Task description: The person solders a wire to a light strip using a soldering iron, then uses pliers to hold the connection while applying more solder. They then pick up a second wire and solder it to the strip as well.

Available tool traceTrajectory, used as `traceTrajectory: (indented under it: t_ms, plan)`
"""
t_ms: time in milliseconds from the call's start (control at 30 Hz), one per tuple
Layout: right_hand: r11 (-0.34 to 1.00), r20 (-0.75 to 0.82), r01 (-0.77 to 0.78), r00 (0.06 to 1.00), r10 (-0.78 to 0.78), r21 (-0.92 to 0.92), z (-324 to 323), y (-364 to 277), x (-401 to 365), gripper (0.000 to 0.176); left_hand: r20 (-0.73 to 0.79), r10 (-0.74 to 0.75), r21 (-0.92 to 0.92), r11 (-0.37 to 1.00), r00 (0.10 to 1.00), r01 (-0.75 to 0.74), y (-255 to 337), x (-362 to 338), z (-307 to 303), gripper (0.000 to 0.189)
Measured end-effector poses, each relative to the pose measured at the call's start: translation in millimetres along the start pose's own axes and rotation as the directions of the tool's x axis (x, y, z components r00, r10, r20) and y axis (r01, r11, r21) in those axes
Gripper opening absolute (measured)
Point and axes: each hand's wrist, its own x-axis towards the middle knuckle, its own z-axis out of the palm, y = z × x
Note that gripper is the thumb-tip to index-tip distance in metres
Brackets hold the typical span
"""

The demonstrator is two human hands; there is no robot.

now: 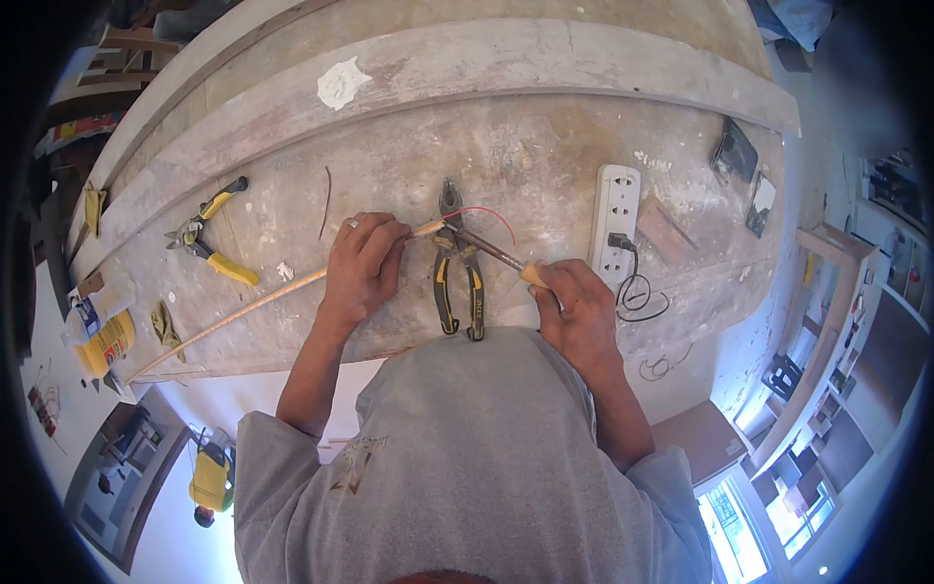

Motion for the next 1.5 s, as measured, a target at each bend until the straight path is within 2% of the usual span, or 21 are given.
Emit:
traceTrajectory:
  t_ms: [267, 367, 1100, 1500]
  plan:
    - [0.994, -0.004, 0.046, 0.999, -0.046, -0.097, -8.7, -4.1, 2.7, 0.031, -0.003, 0.006, 0.013, 1.000, 1.000, -0.006, -0.1, -0.7, 0.4, 0.028]
    - [0.997, -0.043, 0.054, 0.997, -0.056, -0.057, -11.5, -4.8, 2.9, 0.032, -0.005, 0.000, 0.005, 1.000, 1.000, 0.000, 0.0, -1.8, 0.1, 0.027]
    - [0.990, -0.024, 0.107, 0.994, -0.110, -0.090, -11.3, -2.8, 7.0, 0.032, -0.020, -0.006, -0.007, 1.000, 1.000, 0.006, -0.6, -3.0, 2.8, 0.027]
    - [0.979, -0.034, 0.152, 0.987, -0.158, -0.133, -9.9, 0.2, 6.1, 0.037, -0.008, 0.000, 0.010, 1.000, 1.000, 0.001, -2.2, -3.9, 3.9, 0.027]
